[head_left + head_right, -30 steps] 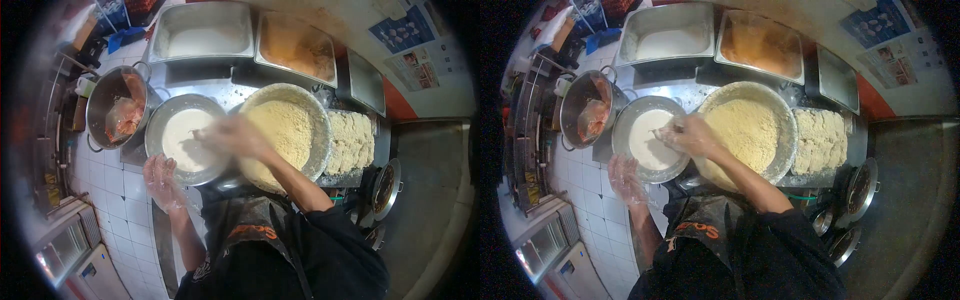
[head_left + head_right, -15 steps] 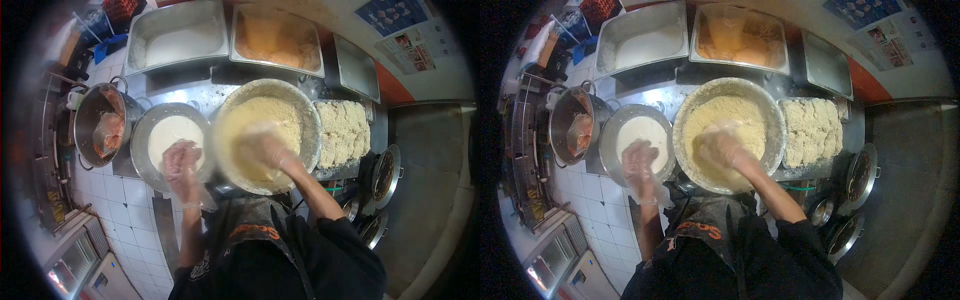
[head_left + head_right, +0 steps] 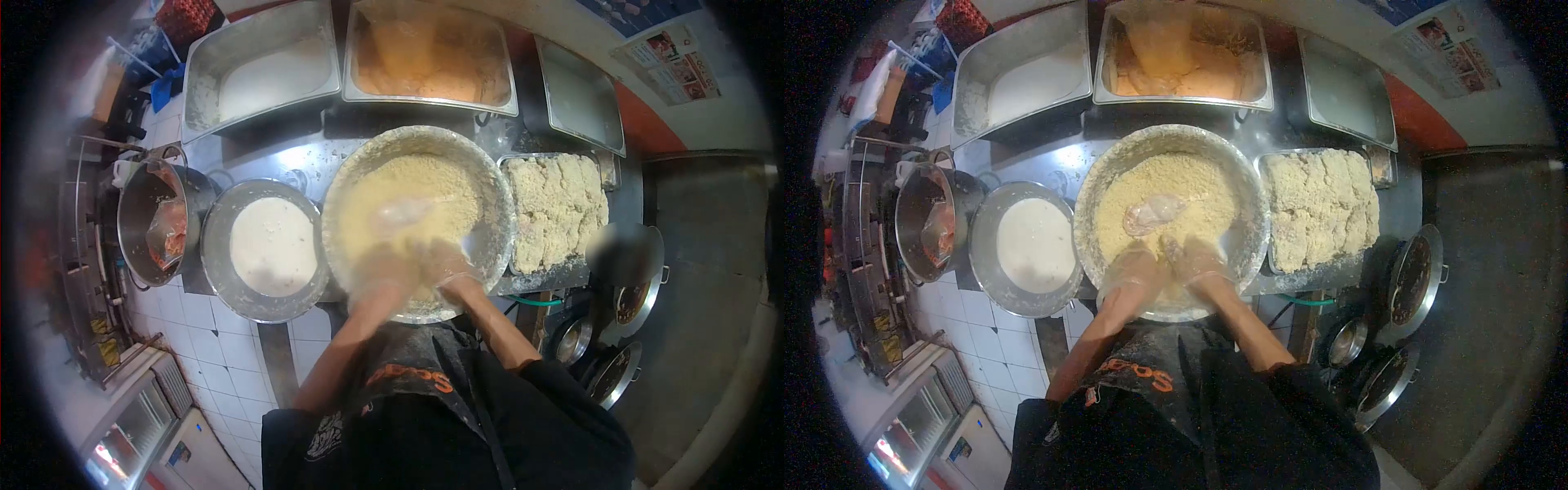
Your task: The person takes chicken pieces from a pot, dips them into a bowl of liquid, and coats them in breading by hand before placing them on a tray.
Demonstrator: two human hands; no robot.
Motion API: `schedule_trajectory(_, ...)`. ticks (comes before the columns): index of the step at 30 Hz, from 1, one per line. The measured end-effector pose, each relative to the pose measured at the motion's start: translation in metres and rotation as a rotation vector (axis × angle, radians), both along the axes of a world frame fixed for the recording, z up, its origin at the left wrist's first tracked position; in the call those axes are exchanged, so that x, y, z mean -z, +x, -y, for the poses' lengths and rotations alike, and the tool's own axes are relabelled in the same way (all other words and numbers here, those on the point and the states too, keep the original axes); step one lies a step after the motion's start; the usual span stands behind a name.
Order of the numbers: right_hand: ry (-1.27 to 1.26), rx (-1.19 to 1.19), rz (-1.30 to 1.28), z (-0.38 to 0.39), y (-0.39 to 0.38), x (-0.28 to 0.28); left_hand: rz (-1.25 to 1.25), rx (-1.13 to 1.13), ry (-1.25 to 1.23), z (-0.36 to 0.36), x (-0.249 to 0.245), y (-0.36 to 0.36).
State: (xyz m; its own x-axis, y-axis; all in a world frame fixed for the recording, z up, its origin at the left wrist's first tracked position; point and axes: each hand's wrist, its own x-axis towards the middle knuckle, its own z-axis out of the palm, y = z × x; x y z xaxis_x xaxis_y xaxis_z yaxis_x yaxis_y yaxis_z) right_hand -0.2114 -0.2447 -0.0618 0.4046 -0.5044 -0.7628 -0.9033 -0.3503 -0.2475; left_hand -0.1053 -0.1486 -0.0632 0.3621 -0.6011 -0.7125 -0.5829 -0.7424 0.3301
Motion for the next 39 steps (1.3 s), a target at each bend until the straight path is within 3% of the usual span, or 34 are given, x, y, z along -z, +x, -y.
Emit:
schedule_trajectory(1, 0.063, 0.132, 0.069, -0.005, -0.004, 0.015, -0.084, -0.177, 0.054, 0.002, 0.008, 0.0)
schedule_trajectory(2, 0.067, 0.133, 0.074, -0.005, -0.014, 0.033, -0.078, -0.176, 0.058, -0.001, 0.01, 0.004)
schedule_trajectory(4, 0.349, 0.519, 0.67, -0.002, -0.035, 0.062, -0.314, -0.42, -0.314, -0.014, 0.013, 0.014)
schedule_trajectory(5, 0.311, 0.625, 0.711, -0.002, -0.011, -0.016, -0.318, -0.417, -0.308, -0.015, 0.005, 0.018)
schedule_trajectory(6, 0.316, 0.633, 0.7, 0.006, -0.019, -0.015, -0.155, -0.334, -0.444, -0.017, -0.013, 0.021)
schedule_trajectory(7, 0.202, 0.426, 0.532, 0.018, -0.031, -0.015, 0.006, -0.246, -0.572, -0.021, -0.023, 0.02)
schedule_trajectory(8, 0.083, 0.215, 0.373, 0.031, -0.032, -0.012, 0.004, -0.242, -0.568, -0.019, -0.024, 0.019)
schedule_trajectory(9, 0.039, -0.205, 0.091, 0.048, -0.022, 0.005, 0.002, -0.208, -0.366, -0.013, -0.024, 0.018)
schedule_trajectory(10, 0.037, -0.208, 0.093, 0.041, -0.016, 0.008, -0.003, -0.178, -0.159, -0.008, -0.024, 0.017)
schedule_trajectory(11, 0.085, -0.161, 0.071, 0.026, -0.011, 0.012, -0.001, -0.183, -0.158, -0.004, -0.014, 0.015)
schedule_trajectory(12, 0.131, -0.112, 0.051, 0.012, -0.012, 0.017, -0.153, -0.248, -0.04, 0.003, 0.004, 0.014)
schedule_trajectory(13, 0.121, -0.065, 0.231, -0.008, -0.032, 0.054, -0.31, -0.311, 0.085, 0.005, 0.014, 0.012)
schedule_trajectory(14, 0.125, -0.061, 0.23, -0.014, -0.034, 0.043, -0.311, -0.308, 0.09, -0.003, 0.011, 0.012)
schedule_trajectory(16, 0.067, 0.319, 0.589, -0.01, -0.026, 0.012, -0.419, -0.689, -0.508, -0.017, -0.009, 0.018)
schedule_trajectory(17, 0.079, 0.326, 0.578, -0.007, -0.033, 0.014, -0.423, -0.692, -0.491, -0.019, -0.023, 0.02)
schedule_trajectory(19, 0.219, 0.252, 0.782, 0.02, -0.033, 0.011, -0.391, -0.64, -0.701, -0.01, -0.055, 0.029)
schedule_trajectory(20, 0.219, 0.247, 0.785, 0.031, -0.021, 0.002, -0.387, -0.642, -0.705, -0.006, -0.045, 0.03)
schedule_trajectory(22, -0.129, -0.085, 0.228, 0.048, 0.035, -0.063, 0.347, 0.072, -0.655, -0.002, -0.002, 0.025)
schedule_trajectory(23, -0.19, -0.114, 0.313, 0.05, 0.048, -0.065, 0.345, 0.072, -0.653, 0.005, 0.022, 0.027)
schedule_trajectory(25, -0.522, -0.285, 0.675, 0.041, 0.062, -0.001, -0.148, 0.069, -0.709, 0.02, 0.063, 0.036)
schedule_trajectory(26, -0.399, -0.388, 0.674, 0.047, 0.078, -0.007, -0.155, 0.073, -0.709, 0.02, 0.07, 0.035)
schedule_trajectory(27, -0.27, -0.488, 0.67, 0.051, 0.092, -0.012, 0.001, 0.14, -0.78, 0.019, 0.076, 0.034)
schedule_trajectory(29, -0.289, -0.585, 0.598, 0.044, 0.103, 0.026, 0.314, 0.269, -0.91, 0.022, 0.085, 0.033)
schedule_trajectory(30, -0.309, -0.686, 0.534, 0.044, 0.109, 0.033, 0.295, 0.262, -0.883, 0.024, 0.084, 0.036)
schedule_trajectory(34, -0.157, -0.702, 0.529, 0.052, 0.105, 0.059, 0.129, 0.24, -0.77, 0.039, 0.082, 0.039)
schedule_trajectory(37, -0.283, -0.694, 0.72, 0.05, 0.077, 0.082, 0.076, 0.247, -0.738, 0.035, 0.078, 0.036)
schedule_trajectory(39, -0.572, -0.81, 0.905, 0.075, 0.075, 0.094, 0.084, 0.251, -0.744, 0.041, 0.077, 0.036)
